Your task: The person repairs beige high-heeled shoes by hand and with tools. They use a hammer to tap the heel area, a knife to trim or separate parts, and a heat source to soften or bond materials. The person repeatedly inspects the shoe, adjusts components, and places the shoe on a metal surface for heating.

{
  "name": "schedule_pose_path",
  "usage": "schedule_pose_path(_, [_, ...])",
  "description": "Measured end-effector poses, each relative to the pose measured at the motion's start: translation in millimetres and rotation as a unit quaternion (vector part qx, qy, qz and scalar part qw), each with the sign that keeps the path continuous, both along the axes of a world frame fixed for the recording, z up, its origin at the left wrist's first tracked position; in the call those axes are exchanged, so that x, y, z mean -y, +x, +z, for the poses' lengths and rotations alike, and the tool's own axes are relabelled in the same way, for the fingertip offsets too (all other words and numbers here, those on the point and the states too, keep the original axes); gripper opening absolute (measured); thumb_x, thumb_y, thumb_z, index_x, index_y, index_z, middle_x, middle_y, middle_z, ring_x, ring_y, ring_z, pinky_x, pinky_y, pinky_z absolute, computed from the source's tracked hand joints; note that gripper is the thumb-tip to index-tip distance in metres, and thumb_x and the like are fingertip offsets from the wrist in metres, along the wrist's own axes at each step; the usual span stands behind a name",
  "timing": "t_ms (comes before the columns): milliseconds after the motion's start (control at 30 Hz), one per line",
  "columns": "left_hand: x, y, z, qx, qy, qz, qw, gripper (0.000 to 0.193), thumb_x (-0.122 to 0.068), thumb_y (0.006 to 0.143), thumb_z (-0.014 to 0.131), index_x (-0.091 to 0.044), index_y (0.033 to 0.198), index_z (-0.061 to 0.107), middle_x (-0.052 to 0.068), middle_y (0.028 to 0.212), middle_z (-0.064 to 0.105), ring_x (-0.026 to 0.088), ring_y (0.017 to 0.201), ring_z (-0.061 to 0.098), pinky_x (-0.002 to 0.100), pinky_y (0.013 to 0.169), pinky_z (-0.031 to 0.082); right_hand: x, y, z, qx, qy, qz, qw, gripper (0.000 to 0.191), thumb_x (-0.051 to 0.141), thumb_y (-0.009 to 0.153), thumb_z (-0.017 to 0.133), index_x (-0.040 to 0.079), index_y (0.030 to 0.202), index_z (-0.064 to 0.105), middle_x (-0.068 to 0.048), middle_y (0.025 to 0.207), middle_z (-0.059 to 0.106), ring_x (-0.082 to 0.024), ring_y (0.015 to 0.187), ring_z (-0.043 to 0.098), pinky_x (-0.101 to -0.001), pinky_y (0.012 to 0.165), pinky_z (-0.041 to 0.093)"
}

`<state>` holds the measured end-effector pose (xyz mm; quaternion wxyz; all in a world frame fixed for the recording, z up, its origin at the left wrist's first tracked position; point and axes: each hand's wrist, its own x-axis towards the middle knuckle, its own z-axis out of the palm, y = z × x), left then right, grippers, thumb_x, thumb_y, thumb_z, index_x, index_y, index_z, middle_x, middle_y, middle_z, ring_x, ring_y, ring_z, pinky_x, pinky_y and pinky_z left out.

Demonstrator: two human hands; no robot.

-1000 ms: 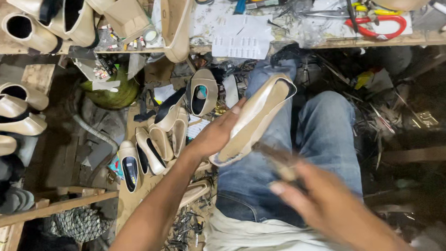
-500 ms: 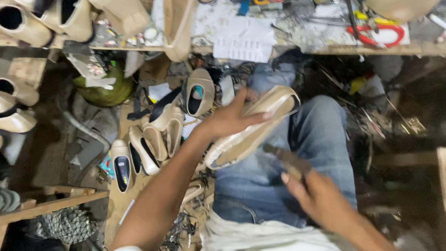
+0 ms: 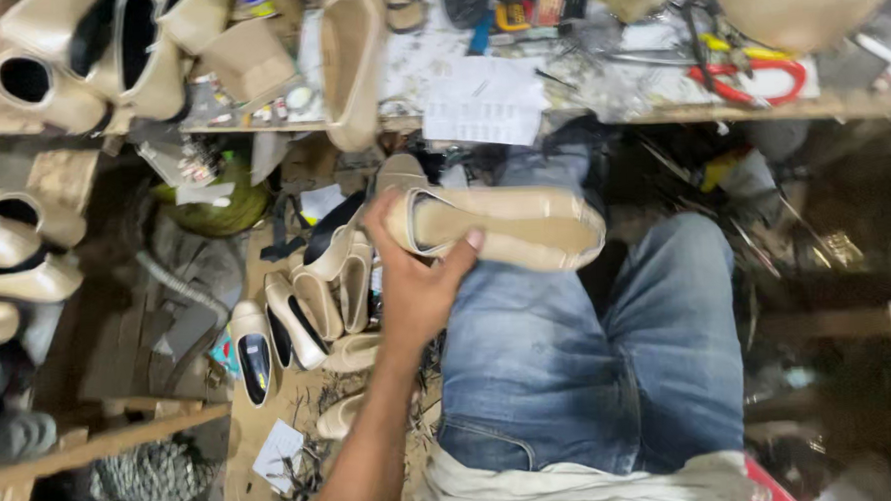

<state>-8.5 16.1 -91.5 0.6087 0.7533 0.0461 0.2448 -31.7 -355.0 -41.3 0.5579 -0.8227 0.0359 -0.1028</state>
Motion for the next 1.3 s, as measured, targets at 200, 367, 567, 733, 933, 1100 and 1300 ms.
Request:
schedule_pose_path(200, [14.5,-19.2,-19.7,-0.013,-0.111,0.016,0.994,0.08,-0.011,0.089,0.081,-0.002,0.148,0.027,0.017,0.13,0.056,0.022,0.119,0.058,0.036,0.107,0.047,-144.5,20.2,-23.6,0.081,-0.204,0.191,0.957,0.03,0.025,0.104,0.053,-0.004,0.105,0.063,-0.021,0.077,0.063,-0.027,0.066,0.058,-0.0377,0.056,0.047])
schedule_pose_path(367, [5.8,-31.6,-29.3,-0.043,-0.118,0.053,0.991,0.077,-0.014,0.089,0.079,-0.002,0.145,0.027,0.015,0.129,0.056,0.02,0.118,0.06,0.035,0.104,0.05,-119.7,24.6,-49.0,-0.16,-0.021,0.19,0.968,0.043,0.033,0.108,0.045,-0.003,0.105,0.069,-0.018,0.069,0.063,-0.023,0.056,0.057,-0.0324,0.051,0.043])
schedule_pose_path(567, [13.2,-29.3,-30.4,-0.056,-0.149,0.058,0.985,0.078,-0.012,0.088,0.078,-0.005,0.145,0.025,0.017,0.128,0.055,0.021,0.116,0.059,0.034,0.102,0.05,-116.7,47.5,-59.3,0.215,-0.059,0.229,0.947,0.047,0.037,0.118,0.037,0.0,0.102,0.061,-0.009,0.081,0.065,-0.014,0.07,0.06,-0.0257,0.062,0.046])
schedule_pose_path(733, [4.9,-31.9,-31.5,-0.103,-0.204,0.06,0.972,0.078,-0.015,0.084,0.078,-0.009,0.141,0.025,0.015,0.125,0.057,0.02,0.11,0.063,0.034,0.093,0.055,-112.8,60.3,-54.0,-0.11,0.012,0.144,0.983,0.046,0.04,0.107,0.048,-0.001,0.09,0.061,-0.006,0.058,0.056,-0.016,0.046,0.052,-0.031,0.043,0.041])
schedule_pose_path(933, [2.2,-39.7,-38.8,-0.061,-0.182,0.09,0.977,0.079,-0.014,0.086,0.079,-0.007,0.144,0.025,0.017,0.129,0.056,0.022,0.115,0.061,0.035,0.099,0.053,-119.8,65.5,-30.5,-0.245,0.0,0.187,0.951,0.045,0.043,0.102,0.049,0.002,0.088,0.059,-0.005,0.051,0.047,-0.017,0.039,0.046,-0.0344,0.039,0.038])
schedule_pose_path(1100, [-0.9,-41.1,-47.6,-0.091,-0.156,0.072,0.981,0.086,-0.016,0.087,0.079,-0.007,0.147,0.019,0.016,0.134,0.053,0.021,0.121,0.058,0.035,0.105,0.049,-112.8,73.7,-31.5,-0.047,0.029,0.156,0.986,0.055,0.048,0.11,0.038,0.003,0.087,0.06,-0.002,0.054,0.055,-0.012,0.044,0.053,-0.0309,0.043,0.041])
schedule_pose_path(1300, [7.2,-44.1,-51.6,-0.062,-0.122,0.066,0.988,0.083,-0.013,0.092,0.079,-0.006,0.15,0.02,0.017,0.138,0.051,0.023,0.125,0.056,0.036,0.11,0.046,-117.4,53.5,-50.2,-0.142,-0.02,0.252,0.957,0.04,0.038,0.108,0.048,0.002,0.094,0.055,-0.002,0.062,0.05,-0.013,0.05,0.049,-0.0314,0.045,0.041])
